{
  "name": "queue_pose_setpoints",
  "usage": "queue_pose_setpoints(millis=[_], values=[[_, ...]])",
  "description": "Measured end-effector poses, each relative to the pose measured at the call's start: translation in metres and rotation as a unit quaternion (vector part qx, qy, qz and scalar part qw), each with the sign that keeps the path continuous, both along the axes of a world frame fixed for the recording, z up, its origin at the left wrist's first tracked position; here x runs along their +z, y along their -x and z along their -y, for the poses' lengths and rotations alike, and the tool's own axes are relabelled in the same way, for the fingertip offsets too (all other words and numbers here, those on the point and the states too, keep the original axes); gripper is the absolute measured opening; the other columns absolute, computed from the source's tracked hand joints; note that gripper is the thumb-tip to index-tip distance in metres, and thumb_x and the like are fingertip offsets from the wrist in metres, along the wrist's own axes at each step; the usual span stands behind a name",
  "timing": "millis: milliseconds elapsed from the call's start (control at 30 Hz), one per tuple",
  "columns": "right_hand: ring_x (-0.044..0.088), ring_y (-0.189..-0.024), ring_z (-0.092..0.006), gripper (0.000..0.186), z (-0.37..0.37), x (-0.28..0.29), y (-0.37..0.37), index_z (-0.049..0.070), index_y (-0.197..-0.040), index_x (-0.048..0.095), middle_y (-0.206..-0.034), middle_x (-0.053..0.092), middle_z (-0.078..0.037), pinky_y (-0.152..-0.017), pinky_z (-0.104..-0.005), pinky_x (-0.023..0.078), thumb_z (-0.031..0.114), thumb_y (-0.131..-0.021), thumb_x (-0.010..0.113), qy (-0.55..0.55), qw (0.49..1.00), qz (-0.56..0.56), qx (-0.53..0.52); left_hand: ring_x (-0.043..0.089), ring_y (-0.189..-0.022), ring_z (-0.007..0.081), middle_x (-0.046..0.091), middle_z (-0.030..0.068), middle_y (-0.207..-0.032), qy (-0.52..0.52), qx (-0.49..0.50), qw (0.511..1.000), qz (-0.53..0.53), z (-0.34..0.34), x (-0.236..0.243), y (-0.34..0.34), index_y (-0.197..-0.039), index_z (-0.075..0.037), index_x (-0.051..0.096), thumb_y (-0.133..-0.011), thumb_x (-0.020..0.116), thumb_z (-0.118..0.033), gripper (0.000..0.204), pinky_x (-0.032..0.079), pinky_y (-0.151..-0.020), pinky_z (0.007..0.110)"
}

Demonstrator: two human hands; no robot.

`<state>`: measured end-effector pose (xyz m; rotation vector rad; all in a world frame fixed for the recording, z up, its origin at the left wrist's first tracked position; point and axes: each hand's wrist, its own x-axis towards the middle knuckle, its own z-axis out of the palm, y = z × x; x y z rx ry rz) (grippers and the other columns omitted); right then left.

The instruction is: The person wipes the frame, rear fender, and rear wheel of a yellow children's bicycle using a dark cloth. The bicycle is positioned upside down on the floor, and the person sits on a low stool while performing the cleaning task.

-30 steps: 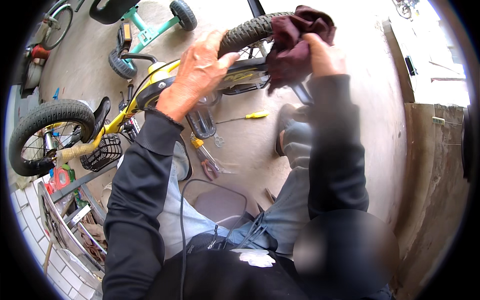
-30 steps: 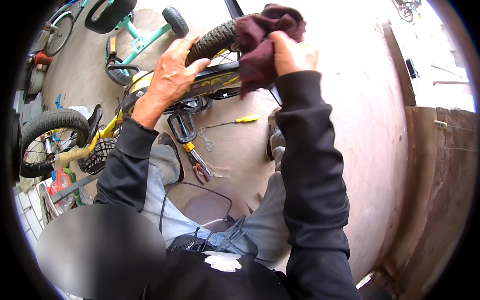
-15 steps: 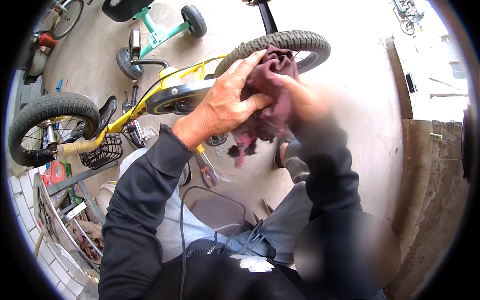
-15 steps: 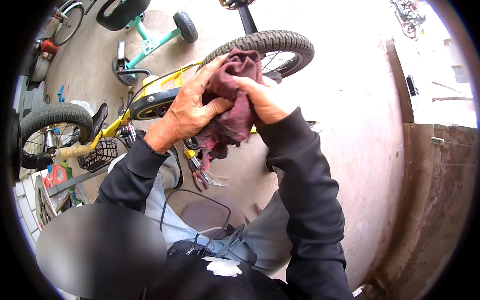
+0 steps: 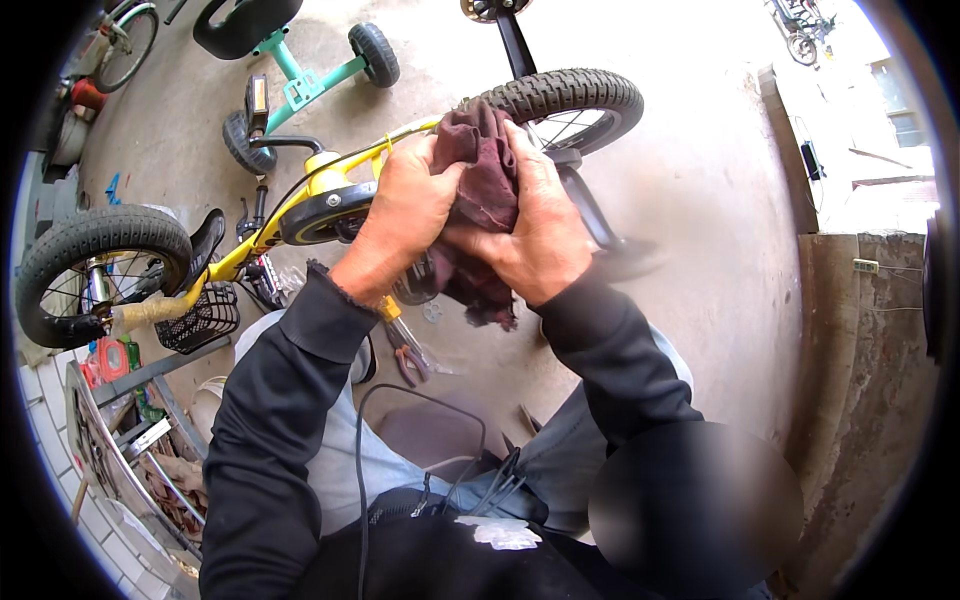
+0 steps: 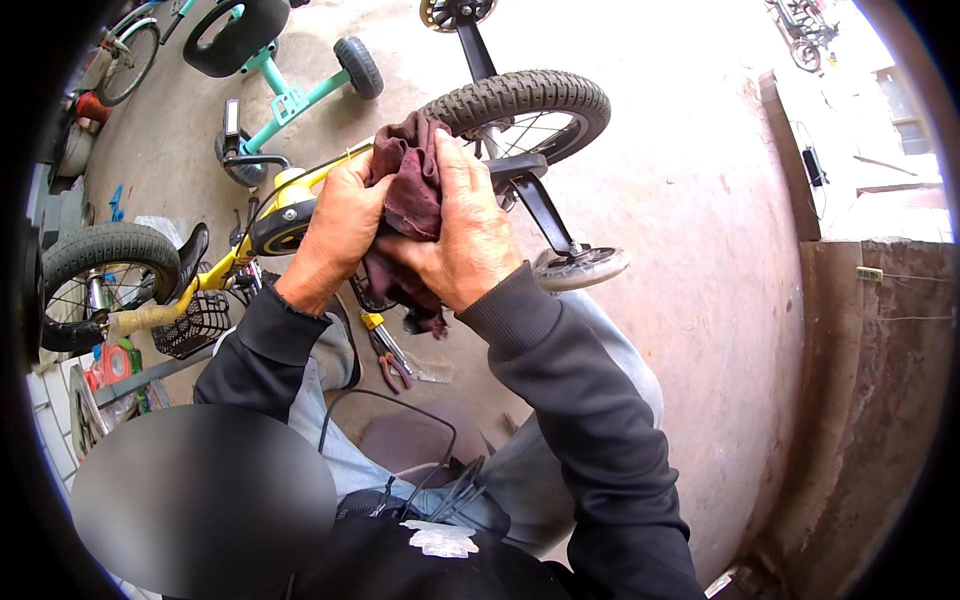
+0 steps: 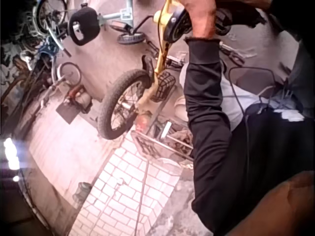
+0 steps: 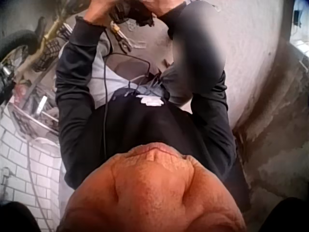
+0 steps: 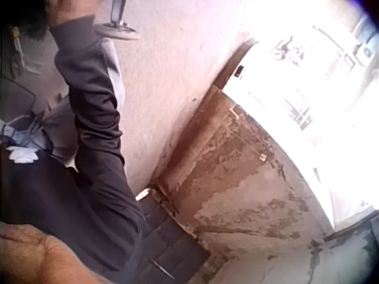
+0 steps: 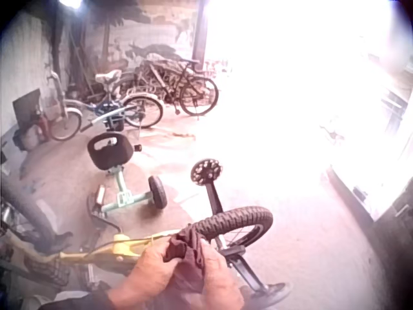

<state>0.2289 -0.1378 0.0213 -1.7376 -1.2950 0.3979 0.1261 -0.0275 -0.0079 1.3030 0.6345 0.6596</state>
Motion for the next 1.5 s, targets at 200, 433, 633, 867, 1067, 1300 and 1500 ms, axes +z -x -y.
queue_pose_setpoints(millis=[200, 433, 633, 867, 1067, 1300, 1500], values=[[0.069, -0.084, -0.0311, 0.037, 0.004, 0.007, -0.027, 0.003, -0.114, 0.064, -0.09, 0.069, -0.018, -0.076, -0.0345, 0.053, 0.0, -0.078, 0.068, 0.004, 0.995, -0.087, -0.053, 0.061, -0.076, 0.007, 0.068, 0.0022, -0.089, -0.074, -0.08, 0.986, -0.124, -0.016, 0.025, 0.012, -0.114, -0.004, 0.064, -0.096, 0.06, -0.026, 0.028, 0.049, -0.062, 0.019], [0.069, -0.08, -0.0294, 0.029, 0.014, -0.029, -0.104, 0.007, -0.11, 0.066, -0.088, 0.069, -0.017, -0.072, -0.0361, 0.054, 0.004, -0.083, 0.057, 0.103, 0.983, 0.007, -0.152, 0.062, -0.104, 0.0263, 0.06, 0.0155, -0.116, -0.373, 0.055, 0.906, -0.19, -0.024, 0.004, 0.004, -0.119, 0.001, 0.06, -0.085, 0.068, -0.015, 0.039, 0.052, -0.084, 0.033], [0.068, -0.082, -0.0302, 0.035, -0.017, -0.006, -0.057, 0.011, -0.114, 0.063, -0.088, 0.068, -0.016, -0.073, -0.0386, 0.054, 0.001, -0.084, 0.049, 0.147, 0.982, 0.017, -0.119, 0.059, -0.104, 0.0379, 0.06, 0.0215, -0.112, -0.446, 0.038, 0.875, -0.187, -0.02, -0.007, 0.002, -0.12, 0.002, 0.058, -0.081, 0.067, -0.012, 0.042, 0.047, -0.091, 0.04], [0.064, -0.083, -0.0337, 0.042, -0.013, -0.02, -0.049, 0.007, -0.115, 0.062, -0.09, 0.064, -0.015, -0.071, -0.0407, 0.052, 0.0, -0.076, 0.051, 0.041, 0.997, 0.06, -0.001, 0.059, -0.101, 0.0388, 0.061, 0.0217, -0.111, -0.46, 0.029, 0.865, -0.198, -0.023, -0.011, 0.005, -0.115, 0.002, 0.059, -0.084, 0.062, -0.01, 0.033, 0.049, -0.089, 0.043], [0.068, -0.084, -0.0295, 0.038, -0.013, -0.009, -0.04, 0.005, -0.114, 0.065, -0.091, 0.069, -0.016, -0.076, -0.0352, 0.053, -0.001, -0.077, 0.061, 0.073, 0.993, 0.096, 0.011, 0.059, -0.11, 0.0377, 0.061, 0.0234, -0.119, -0.409, 0.011, 0.903, -0.132, -0.027, -0.002, 0.001, -0.121, 0.003, 0.058, -0.085, 0.054, -0.004, 0.037, 0.046, -0.097, 0.039], [0.069, -0.086, -0.0309, 0.032, -0.014, -0.034, -0.059, 0.007, -0.114, 0.066, -0.093, 0.07, -0.018, -0.077, -0.0358, 0.052, 0.007, -0.082, 0.065, 0.044, 0.984, 0.166, -0.04, 0.057, -0.116, 0.0352, 0.057, 0.0226, -0.126, -0.397, 0.012, 0.915, -0.067, -0.023, 0.003, -0.008, -0.127, 0.001, 0.054, -0.085, 0.05, -0.001, 0.043, 0.043, -0.101, 0.036], [0.068, -0.084, -0.0364, 0.032, -0.01, -0.048, -0.07, 0.01, -0.114, 0.065, -0.089, 0.069, -0.019, -0.074, -0.0406, 0.053, 0.011, -0.082, 0.065, 0.053, 0.983, 0.131, -0.12, 0.062, -0.103, 0.0356, 0.061, 0.0237, -0.115, -0.353, 0.025, 0.917, -0.183, -0.018, 0.007, -0.001, -0.123, 0.0, 0.056, -0.084, 0.051, -0.002, 0.04, 0.047, -0.092, 0.038]])
